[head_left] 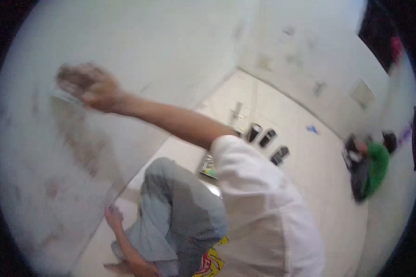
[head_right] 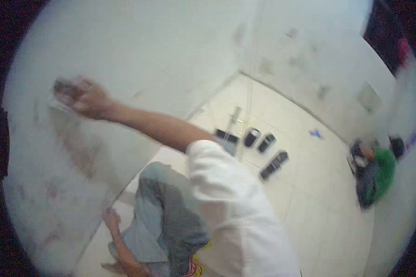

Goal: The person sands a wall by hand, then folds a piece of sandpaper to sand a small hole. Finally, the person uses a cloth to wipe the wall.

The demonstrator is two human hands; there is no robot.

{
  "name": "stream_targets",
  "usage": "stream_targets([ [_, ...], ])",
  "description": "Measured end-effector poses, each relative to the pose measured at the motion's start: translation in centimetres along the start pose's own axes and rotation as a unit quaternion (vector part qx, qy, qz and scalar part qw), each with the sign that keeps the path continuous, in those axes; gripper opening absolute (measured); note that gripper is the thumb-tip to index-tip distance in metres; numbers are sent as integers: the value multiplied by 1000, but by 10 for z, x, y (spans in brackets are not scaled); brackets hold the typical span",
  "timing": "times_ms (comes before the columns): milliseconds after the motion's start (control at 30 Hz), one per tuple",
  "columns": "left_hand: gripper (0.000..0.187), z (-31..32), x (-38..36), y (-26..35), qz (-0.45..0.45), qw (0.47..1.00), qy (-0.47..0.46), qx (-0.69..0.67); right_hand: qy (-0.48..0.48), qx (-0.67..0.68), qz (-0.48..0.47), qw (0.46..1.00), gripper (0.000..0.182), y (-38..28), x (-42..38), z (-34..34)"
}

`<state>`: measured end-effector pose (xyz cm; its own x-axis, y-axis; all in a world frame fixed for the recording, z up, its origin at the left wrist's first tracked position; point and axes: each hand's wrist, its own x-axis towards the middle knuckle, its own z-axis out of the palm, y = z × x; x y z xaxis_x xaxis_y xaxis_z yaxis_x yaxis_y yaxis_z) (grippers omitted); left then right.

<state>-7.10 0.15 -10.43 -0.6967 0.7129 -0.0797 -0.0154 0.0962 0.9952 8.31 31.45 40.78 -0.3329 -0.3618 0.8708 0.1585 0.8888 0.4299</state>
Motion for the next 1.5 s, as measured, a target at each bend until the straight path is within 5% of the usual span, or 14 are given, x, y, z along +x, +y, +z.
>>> stream_targets([
  [33, 25, 4, 17, 2, 109, 980, -34, 165, 31, -59, -9, 998, 42, 4, 1, -2],
  [133, 18, 68, -27, 128, -99, 990, 58, 79, 47, -92, -1, 995, 42, -5, -9, -2],
  [233, 16, 54, -20, 105, -87, 994, 41, 47, 102, 34, 66, 992, 42, -30, -6, 11],
  [467, 18, 49, -35, 113, -124, 989, 72, 30, 216, 55, 136, 965, 35, -38, 27, 31],
  [767, 22, 55, -45, 130, -119, 987, 58, 86, 183, 77, 83, 977, 38, -44, 0, 35],
  [833, 27, 41, -34, 84, -49, 993, 107, 20, 166, 106, 169, 966, 38, -36, 28, 56],
  [867, 33, 32, -33, 84, -87, 991, 41, 98, 200, 79, 177, 960, 43, -34, 34, 49],
  [933, 30, 38, -35, 79, -145, 982, 111, 39, 87, 231, 188, 951, 46, -34, 26, 33],
  [967, 27, 38, -40, 83, -89, 987, 73, 112, 53, 171, 173, 969, 48, -37, 15, 23],
  [1000, 25, 43, -44, 96, -137, 985, 104, 19, 0, 57, 132, 990, 50, -42, 0, 19],
  [1033, 25, 43, -51, 103, -106, 987, 93, 77, -18, 239, 206, 949, 51, -53, -28, 35],
  [1167, 22, 52, -55, 137, -123, 978, 148, 86, -137, -8, 152, 979, 59, -75, -69, 28],
  [1333, 23, 46, -32, 79, 1, 990, 133, 57, -46, 45, 162, 985, 56, -52, 22, 17],
  [1500, 21, 46, -44, 107, -49, 983, 149, 99, -70, 13, 190, 979, 53, -53, 15, 16],
])
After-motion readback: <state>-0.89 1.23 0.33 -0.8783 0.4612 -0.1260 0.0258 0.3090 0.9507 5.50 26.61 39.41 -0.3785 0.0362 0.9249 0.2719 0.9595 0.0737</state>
